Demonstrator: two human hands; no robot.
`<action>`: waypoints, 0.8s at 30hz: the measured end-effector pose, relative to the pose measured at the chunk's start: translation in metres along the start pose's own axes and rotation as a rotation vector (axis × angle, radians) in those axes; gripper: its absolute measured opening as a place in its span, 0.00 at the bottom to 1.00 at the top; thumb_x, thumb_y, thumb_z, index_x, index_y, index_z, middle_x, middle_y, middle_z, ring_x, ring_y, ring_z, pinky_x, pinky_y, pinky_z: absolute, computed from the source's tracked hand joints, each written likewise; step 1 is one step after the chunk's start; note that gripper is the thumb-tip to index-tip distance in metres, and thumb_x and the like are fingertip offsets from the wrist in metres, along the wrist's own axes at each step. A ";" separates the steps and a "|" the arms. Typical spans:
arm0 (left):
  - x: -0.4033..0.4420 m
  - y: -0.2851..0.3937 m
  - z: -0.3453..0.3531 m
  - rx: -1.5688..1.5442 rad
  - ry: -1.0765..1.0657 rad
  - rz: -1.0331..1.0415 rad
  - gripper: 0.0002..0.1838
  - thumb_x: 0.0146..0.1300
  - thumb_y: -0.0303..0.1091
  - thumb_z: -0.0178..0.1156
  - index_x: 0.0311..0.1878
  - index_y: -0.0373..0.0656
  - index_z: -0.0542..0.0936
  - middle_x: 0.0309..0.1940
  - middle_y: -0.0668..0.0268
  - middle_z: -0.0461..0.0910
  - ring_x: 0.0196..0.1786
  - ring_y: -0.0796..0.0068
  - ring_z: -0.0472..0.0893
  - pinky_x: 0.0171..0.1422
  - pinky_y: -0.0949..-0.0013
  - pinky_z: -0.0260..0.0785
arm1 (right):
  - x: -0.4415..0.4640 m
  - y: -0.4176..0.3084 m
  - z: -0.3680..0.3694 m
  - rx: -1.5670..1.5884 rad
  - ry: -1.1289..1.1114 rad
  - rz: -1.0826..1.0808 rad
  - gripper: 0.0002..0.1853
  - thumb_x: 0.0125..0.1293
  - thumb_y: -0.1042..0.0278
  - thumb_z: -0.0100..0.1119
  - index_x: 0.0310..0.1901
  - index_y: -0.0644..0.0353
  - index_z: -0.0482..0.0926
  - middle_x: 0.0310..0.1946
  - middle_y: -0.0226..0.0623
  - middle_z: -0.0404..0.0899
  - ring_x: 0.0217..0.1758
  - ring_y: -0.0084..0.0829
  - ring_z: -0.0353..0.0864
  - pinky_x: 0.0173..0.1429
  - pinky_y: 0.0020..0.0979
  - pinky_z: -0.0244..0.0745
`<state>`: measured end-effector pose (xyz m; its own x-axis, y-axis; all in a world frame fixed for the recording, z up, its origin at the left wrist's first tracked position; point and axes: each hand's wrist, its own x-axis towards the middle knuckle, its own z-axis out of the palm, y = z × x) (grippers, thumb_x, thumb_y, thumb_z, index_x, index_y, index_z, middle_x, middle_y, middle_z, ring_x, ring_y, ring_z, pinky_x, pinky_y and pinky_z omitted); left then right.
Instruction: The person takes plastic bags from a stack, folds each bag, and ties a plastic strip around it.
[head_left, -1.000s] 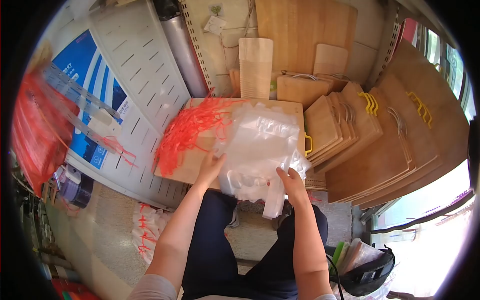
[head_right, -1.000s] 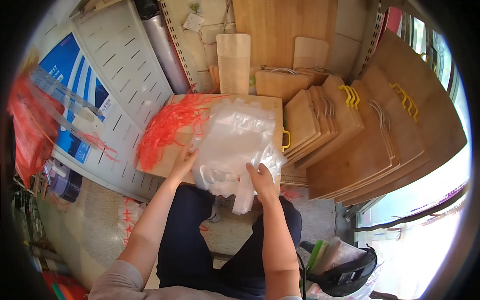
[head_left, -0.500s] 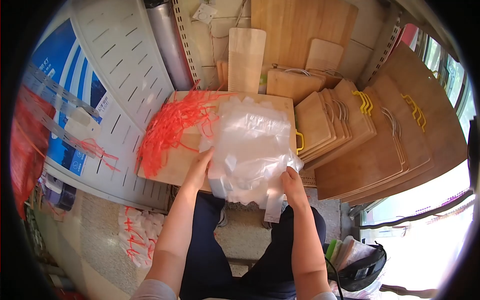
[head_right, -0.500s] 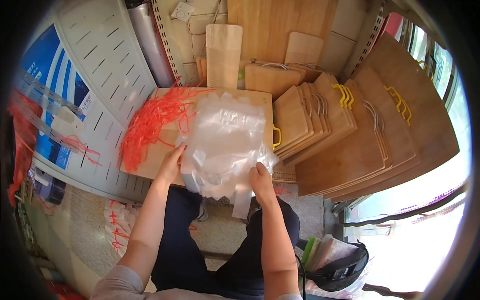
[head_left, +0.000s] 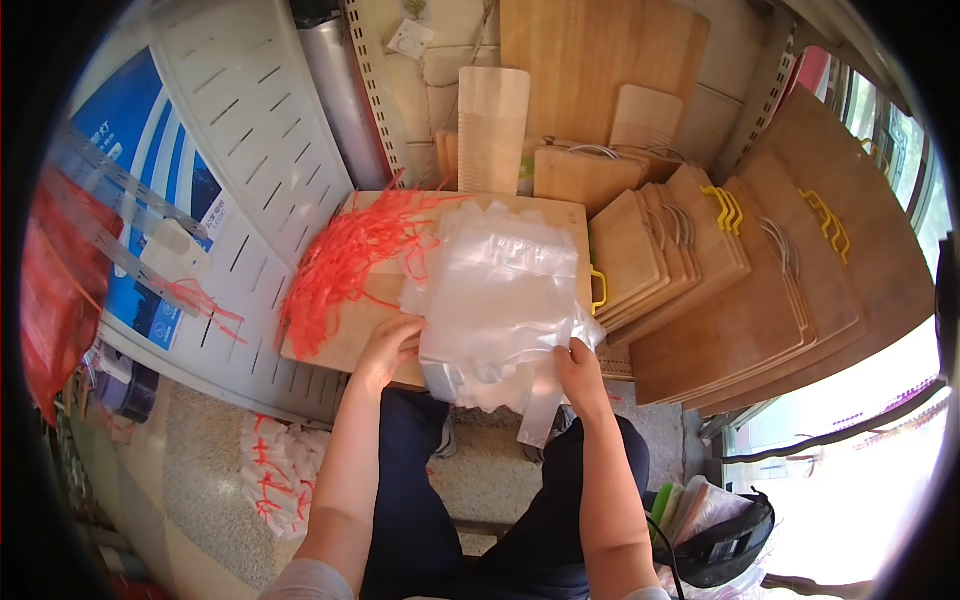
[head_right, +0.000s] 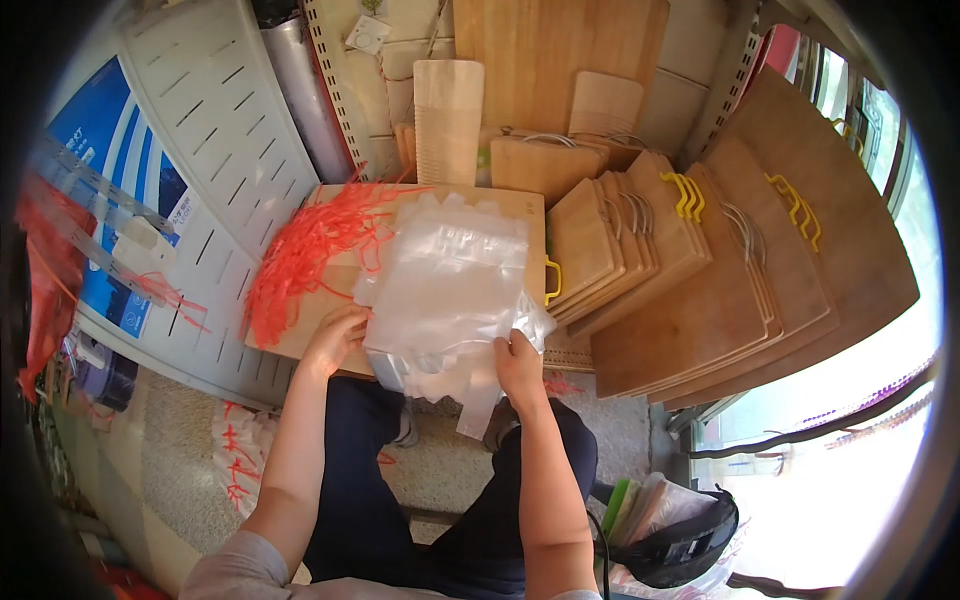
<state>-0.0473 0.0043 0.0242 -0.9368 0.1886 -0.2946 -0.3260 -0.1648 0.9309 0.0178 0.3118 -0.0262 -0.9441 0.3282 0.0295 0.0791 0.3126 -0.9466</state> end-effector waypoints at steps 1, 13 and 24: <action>-0.001 0.001 0.001 -0.021 0.009 -0.023 0.05 0.62 0.31 0.61 0.39 0.43 0.79 0.40 0.70 0.79 0.46 0.77 0.77 0.46 0.73 0.68 | 0.000 0.003 0.001 -0.015 0.011 -0.018 0.15 0.66 0.62 0.53 0.32 0.69 0.72 0.23 0.55 0.72 0.29 0.47 0.76 0.37 0.43 0.69; -0.025 0.003 -0.003 0.151 -0.180 0.033 0.13 0.65 0.31 0.60 0.51 0.39 0.76 0.59 0.64 0.71 0.58 0.74 0.72 0.62 0.68 0.65 | -0.006 -0.022 -0.006 -0.130 -0.024 0.004 0.16 0.69 0.60 0.50 0.33 0.68 0.72 0.28 0.59 0.75 0.34 0.56 0.77 0.40 0.45 0.69; -0.023 -0.031 -0.007 0.169 0.125 -0.015 0.19 0.71 0.45 0.56 0.56 0.40 0.75 0.48 0.65 0.79 0.50 0.71 0.79 0.55 0.68 0.71 | 0.003 -0.003 0.004 0.331 -0.106 0.231 0.19 0.71 0.57 0.49 0.43 0.71 0.76 0.34 0.47 0.80 0.38 0.39 0.79 0.43 0.39 0.71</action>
<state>-0.0167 -0.0019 0.0003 -0.9440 0.0662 -0.3232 -0.3237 0.0040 0.9461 0.0130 0.3084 -0.0242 -0.9427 0.2573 -0.2126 0.2017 -0.0680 -0.9771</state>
